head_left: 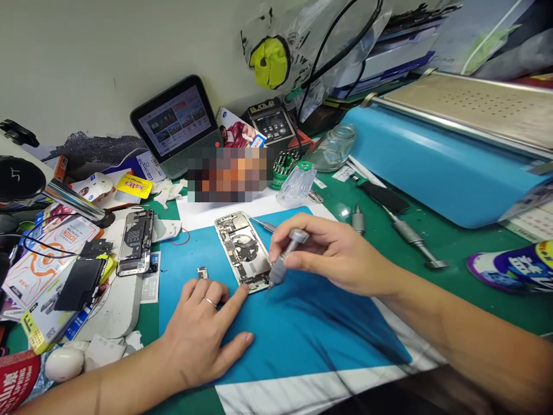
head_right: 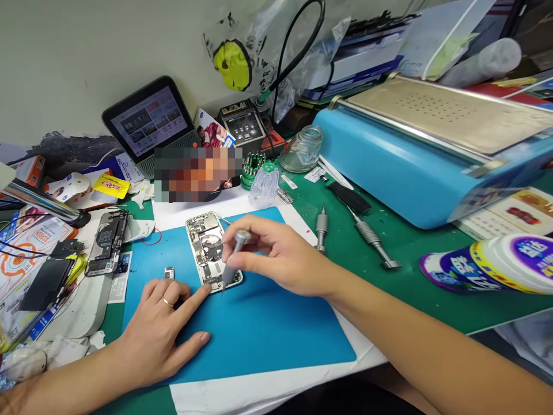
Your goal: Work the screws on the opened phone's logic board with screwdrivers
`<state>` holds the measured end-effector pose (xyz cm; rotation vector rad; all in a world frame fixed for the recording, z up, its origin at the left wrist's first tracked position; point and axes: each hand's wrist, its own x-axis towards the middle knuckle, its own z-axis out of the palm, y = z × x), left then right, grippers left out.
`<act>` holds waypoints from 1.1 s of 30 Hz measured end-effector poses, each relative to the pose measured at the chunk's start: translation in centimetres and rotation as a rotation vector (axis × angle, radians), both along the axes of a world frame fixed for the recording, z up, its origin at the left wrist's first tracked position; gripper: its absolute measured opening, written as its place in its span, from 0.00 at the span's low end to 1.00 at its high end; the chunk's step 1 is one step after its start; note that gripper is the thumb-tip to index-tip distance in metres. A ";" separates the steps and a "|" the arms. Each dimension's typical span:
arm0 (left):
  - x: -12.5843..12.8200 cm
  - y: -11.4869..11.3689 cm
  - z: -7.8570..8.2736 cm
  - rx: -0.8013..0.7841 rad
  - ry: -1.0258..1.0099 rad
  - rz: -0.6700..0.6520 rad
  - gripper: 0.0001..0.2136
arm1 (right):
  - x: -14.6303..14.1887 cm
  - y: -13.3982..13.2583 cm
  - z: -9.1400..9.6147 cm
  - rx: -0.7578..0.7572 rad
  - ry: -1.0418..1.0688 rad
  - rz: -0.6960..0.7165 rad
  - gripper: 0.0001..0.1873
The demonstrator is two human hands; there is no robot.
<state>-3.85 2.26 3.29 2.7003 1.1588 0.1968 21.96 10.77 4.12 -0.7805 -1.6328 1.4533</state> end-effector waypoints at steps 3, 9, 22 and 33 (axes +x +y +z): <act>0.0 -0.1 0.0 -0.005 -0.004 -0.003 0.25 | -0.3 -0.5 -0.4 0.047 -0.081 0.084 0.12; -0.1 0.0 -0.1 -0.006 -0.011 -0.008 0.25 | -0.5 -0.6 -0.9 0.124 -0.249 0.118 0.10; -0.3 -0.1 0.2 -0.075 -0.203 0.062 0.18 | -1.6 -1.7 -1.3 0.192 -0.099 -0.038 0.08; -0.3 0.3 0.0 -0.170 -0.365 0.210 0.07 | -2.4 -3.7 -1.7 0.555 -0.015 -0.124 0.16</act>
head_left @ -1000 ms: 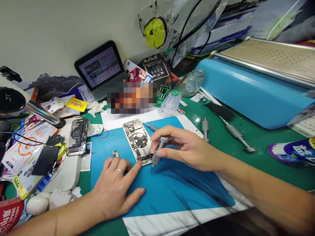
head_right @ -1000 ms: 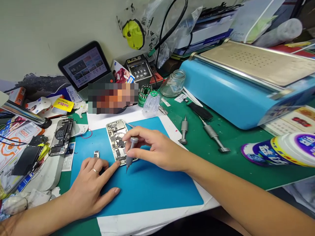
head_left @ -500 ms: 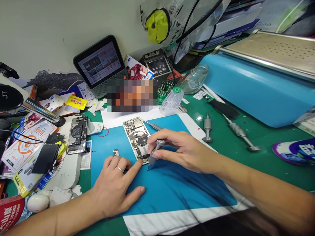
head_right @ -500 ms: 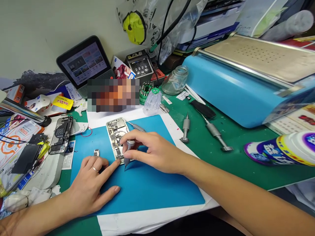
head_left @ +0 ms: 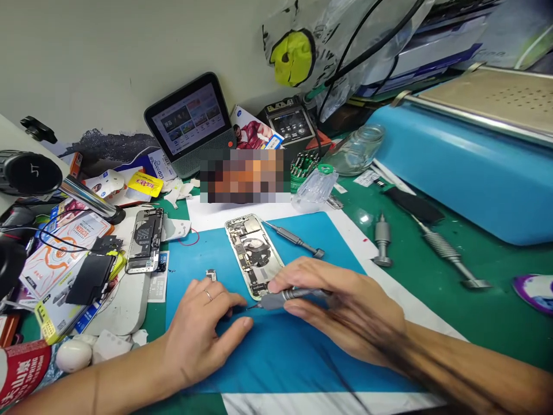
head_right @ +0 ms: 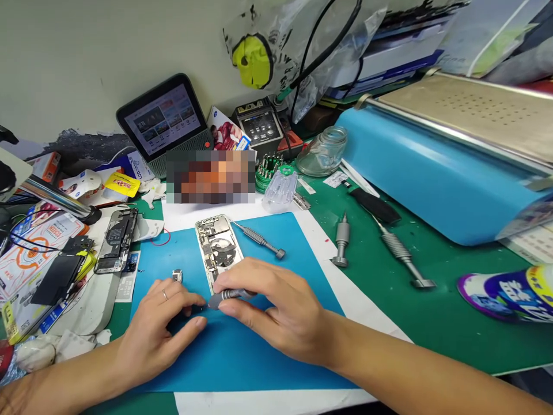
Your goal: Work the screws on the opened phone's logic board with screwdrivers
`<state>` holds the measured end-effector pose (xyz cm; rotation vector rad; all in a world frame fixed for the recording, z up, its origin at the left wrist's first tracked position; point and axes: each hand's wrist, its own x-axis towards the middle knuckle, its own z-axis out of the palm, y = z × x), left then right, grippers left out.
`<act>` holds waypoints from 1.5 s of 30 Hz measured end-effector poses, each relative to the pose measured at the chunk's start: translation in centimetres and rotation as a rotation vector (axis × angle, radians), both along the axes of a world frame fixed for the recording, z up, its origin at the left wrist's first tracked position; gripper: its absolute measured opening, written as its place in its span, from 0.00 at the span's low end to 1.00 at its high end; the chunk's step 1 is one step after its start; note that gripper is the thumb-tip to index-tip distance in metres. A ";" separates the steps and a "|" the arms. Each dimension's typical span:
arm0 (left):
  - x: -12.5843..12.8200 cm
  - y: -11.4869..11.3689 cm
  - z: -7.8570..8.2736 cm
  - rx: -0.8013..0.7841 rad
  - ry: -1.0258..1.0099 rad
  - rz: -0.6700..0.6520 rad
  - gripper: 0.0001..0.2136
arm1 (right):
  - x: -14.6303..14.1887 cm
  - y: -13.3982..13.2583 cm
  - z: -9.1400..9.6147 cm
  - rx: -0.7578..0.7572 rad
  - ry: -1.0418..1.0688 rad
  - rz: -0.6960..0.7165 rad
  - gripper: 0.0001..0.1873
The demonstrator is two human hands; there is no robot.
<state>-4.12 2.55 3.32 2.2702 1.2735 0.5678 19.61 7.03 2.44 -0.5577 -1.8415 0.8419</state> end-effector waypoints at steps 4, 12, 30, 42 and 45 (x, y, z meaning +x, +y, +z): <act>0.0 0.1 0.1 -0.002 -0.021 0.006 0.06 | -0.1 -0.1 0.0 -0.021 0.021 -0.025 0.16; 0.0 0.0 -0.1 0.002 -0.047 -0.010 0.07 | -0.2 0.0 -0.5 -0.074 0.084 -0.003 0.24; 0.1 0.1 0.3 0.030 -0.026 -0.017 0.09 | -0.1 -0.1 0.4 -0.083 -0.056 0.009 0.11; 0.1 0.1 0.2 0.036 -0.021 -0.017 0.08 | -0.1 0.1 0.6 -0.109 -0.065 0.007 0.15; 0.2 0.1 0.3 0.054 -0.013 -0.019 0.08 | -0.2 0.1 0.6 -0.096 -0.071 0.038 0.16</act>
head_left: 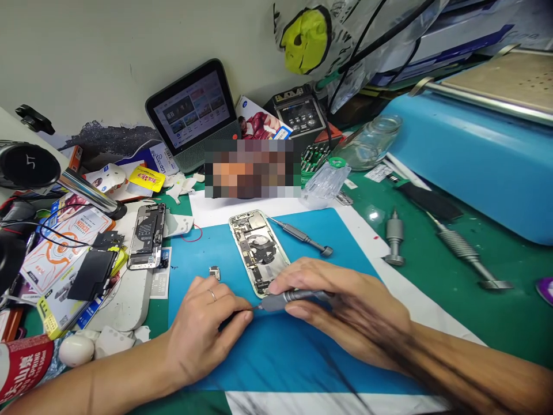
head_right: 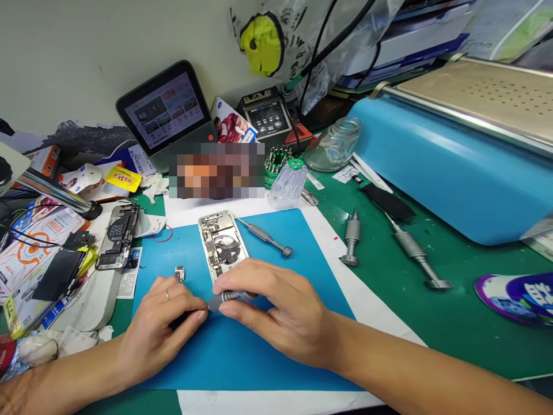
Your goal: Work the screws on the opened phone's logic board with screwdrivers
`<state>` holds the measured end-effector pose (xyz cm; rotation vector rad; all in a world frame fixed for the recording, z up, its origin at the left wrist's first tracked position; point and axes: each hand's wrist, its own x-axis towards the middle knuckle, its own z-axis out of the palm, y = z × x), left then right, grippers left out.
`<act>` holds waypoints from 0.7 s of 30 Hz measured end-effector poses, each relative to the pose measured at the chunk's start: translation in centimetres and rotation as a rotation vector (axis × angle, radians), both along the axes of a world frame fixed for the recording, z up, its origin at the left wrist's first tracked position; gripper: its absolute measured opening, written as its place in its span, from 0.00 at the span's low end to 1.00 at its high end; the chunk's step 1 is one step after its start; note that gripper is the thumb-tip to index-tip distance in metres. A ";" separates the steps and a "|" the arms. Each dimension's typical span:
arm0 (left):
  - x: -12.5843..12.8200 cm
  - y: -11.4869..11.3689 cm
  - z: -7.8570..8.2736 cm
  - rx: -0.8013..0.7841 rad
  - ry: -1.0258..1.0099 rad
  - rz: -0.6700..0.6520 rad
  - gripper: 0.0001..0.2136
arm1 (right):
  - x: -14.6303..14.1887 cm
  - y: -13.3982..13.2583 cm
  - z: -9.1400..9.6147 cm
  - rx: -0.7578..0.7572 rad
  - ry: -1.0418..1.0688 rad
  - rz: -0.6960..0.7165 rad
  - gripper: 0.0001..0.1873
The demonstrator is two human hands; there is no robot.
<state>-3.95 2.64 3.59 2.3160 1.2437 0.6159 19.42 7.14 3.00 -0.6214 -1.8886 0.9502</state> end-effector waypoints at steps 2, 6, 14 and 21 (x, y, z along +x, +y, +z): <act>0.0 0.0 0.1 0.008 0.008 -0.003 0.09 | -0.1 0.0 -0.1 0.019 0.010 0.004 0.16; 0.0 0.0 0.1 0.012 0.007 -0.010 0.09 | -0.2 0.0 -0.5 0.026 0.025 -0.020 0.15; 0.0 0.0 0.0 0.000 -0.030 -0.019 0.07 | -0.3 -0.2 -0.8 -0.006 -0.010 -0.042 0.24; 0.0 -0.1 0.0 -0.002 -0.041 -0.012 0.06 | -0.7 -0.4 -1.1 -0.001 -0.046 -0.030 0.34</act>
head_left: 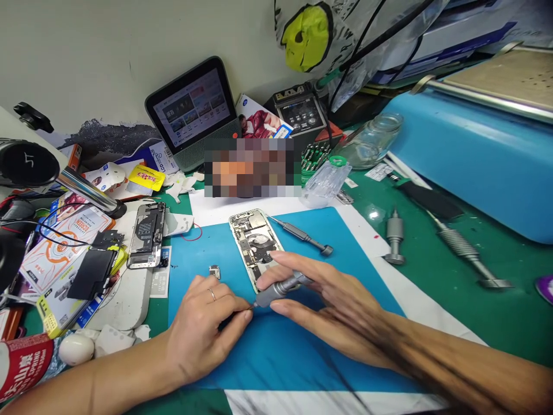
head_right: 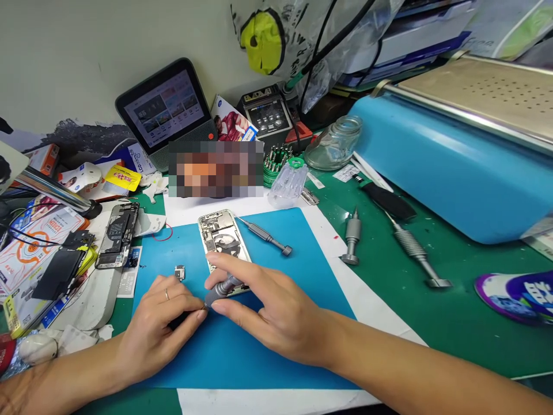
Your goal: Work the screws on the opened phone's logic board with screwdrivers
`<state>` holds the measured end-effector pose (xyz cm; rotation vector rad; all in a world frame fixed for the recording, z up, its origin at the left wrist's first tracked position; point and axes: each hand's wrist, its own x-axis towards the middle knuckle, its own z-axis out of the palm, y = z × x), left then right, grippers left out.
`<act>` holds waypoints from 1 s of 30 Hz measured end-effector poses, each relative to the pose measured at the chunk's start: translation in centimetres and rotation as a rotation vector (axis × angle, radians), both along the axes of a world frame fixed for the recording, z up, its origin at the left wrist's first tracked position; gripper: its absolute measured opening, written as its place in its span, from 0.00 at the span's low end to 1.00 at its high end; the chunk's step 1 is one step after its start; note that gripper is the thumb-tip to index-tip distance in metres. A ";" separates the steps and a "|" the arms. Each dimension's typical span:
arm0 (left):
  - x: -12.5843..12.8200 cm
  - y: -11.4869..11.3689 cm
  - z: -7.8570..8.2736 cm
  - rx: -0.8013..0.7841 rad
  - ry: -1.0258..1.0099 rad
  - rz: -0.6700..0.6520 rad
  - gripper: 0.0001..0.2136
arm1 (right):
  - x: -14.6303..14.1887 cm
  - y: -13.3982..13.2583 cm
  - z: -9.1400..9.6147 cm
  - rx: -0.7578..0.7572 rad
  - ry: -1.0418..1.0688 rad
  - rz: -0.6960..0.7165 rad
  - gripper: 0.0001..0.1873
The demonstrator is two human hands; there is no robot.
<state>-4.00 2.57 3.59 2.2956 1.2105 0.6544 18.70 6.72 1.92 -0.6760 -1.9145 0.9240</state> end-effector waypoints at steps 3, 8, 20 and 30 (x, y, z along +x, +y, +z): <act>0.0 0.0 0.0 -0.012 0.000 0.006 0.06 | 0.0 0.0 -0.1 0.050 0.042 -0.023 0.36; -0.1 0.1 0.0 -0.005 -0.024 0.013 0.06 | 0.3 -0.1 -0.3 0.088 0.085 -0.046 0.37; -0.2 0.0 -0.3 -0.016 -0.065 0.016 0.04 | 0.7 0.0 -0.6 0.102 0.111 -0.016 0.36; -0.1 0.1 -0.3 -0.004 -0.069 0.003 0.04 | 0.6 -0.1 -0.5 0.111 0.095 0.022 0.37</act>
